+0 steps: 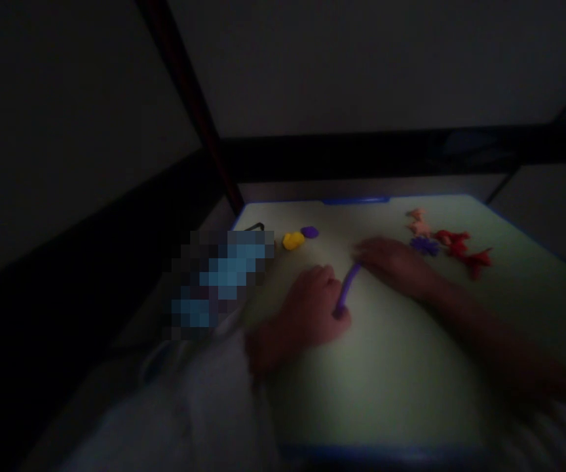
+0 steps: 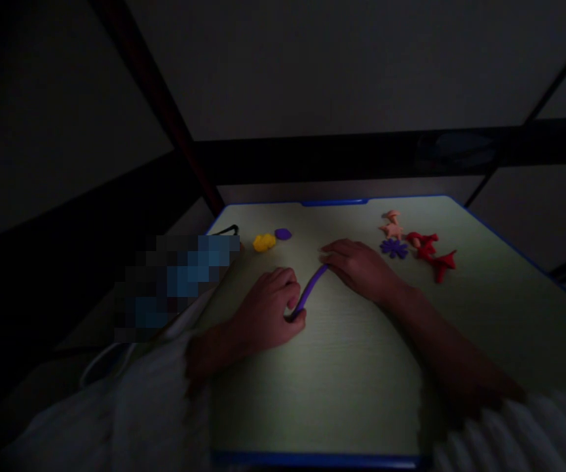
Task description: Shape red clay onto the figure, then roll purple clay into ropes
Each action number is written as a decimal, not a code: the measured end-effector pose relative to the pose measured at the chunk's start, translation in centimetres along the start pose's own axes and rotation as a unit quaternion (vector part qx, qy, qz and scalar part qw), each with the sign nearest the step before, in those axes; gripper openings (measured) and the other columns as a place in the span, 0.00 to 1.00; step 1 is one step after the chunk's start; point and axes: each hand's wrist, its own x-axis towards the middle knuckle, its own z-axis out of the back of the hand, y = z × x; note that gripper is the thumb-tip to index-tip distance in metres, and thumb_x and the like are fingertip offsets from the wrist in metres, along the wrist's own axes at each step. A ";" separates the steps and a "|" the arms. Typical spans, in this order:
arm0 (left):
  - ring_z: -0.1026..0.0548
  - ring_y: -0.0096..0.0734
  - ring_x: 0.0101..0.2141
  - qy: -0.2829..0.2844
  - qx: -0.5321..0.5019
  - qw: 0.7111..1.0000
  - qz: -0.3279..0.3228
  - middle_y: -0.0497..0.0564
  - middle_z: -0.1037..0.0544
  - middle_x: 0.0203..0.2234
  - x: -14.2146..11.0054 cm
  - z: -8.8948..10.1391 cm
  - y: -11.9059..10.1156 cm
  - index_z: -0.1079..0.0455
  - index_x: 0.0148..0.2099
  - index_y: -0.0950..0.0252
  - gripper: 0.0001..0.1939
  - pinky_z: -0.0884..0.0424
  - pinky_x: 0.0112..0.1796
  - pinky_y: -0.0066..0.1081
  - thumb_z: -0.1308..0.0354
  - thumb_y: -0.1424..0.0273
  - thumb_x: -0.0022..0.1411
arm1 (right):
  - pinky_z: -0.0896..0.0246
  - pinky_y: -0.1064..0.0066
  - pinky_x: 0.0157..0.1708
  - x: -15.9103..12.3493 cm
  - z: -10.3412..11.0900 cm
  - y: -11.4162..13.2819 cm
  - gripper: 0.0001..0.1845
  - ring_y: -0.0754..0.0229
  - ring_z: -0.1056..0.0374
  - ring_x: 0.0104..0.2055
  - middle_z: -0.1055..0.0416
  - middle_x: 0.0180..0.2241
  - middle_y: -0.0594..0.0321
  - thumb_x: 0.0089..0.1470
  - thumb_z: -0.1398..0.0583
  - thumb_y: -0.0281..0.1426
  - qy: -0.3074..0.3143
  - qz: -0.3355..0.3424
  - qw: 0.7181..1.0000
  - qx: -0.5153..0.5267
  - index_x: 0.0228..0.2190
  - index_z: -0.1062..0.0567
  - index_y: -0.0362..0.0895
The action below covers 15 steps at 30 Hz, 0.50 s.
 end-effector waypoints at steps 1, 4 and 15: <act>0.33 0.38 0.37 -0.003 0.001 1.000 0.005 0.52 0.32 0.32 0.0 0.0 0.1 0.40 0.25 0.64 0.05 0.36 0.39 0.37 0.46 0.70 0.50 | 0.35 0.55 0.45 -0.1 0.0 0.0 0.14 0.49 0.32 0.48 0.27 0.46 0.49 0.59 0.48 0.29 -0.003 -0.003 1.000 0.001 0.40 0.24 0.42; 0.32 0.36 0.35 -0.009 -0.003 1.000 0.016 0.52 0.31 0.30 0.1 0.0 0.2 0.40 0.24 0.64 0.06 0.36 0.38 0.36 0.47 0.71 0.51 | 0.36 0.54 0.46 0.0 0.1 -0.2 0.13 0.49 0.33 0.48 0.28 0.47 0.52 0.57 0.48 0.29 -0.023 -0.038 0.998 0.037 0.39 0.24 0.44; 0.31 0.39 0.34 -0.019 -0.056 0.996 0.070 0.52 0.31 0.27 -0.1 0.3 -1.0 0.41 0.23 0.63 0.08 0.34 0.39 0.39 0.47 0.70 0.52 | 0.41 0.61 0.52 11.1 -4.8 -0.1 0.20 0.53 0.33 0.51 0.28 0.49 0.55 0.53 0.45 0.30 0.003 -0.088 0.991 0.103 0.49 0.28 0.42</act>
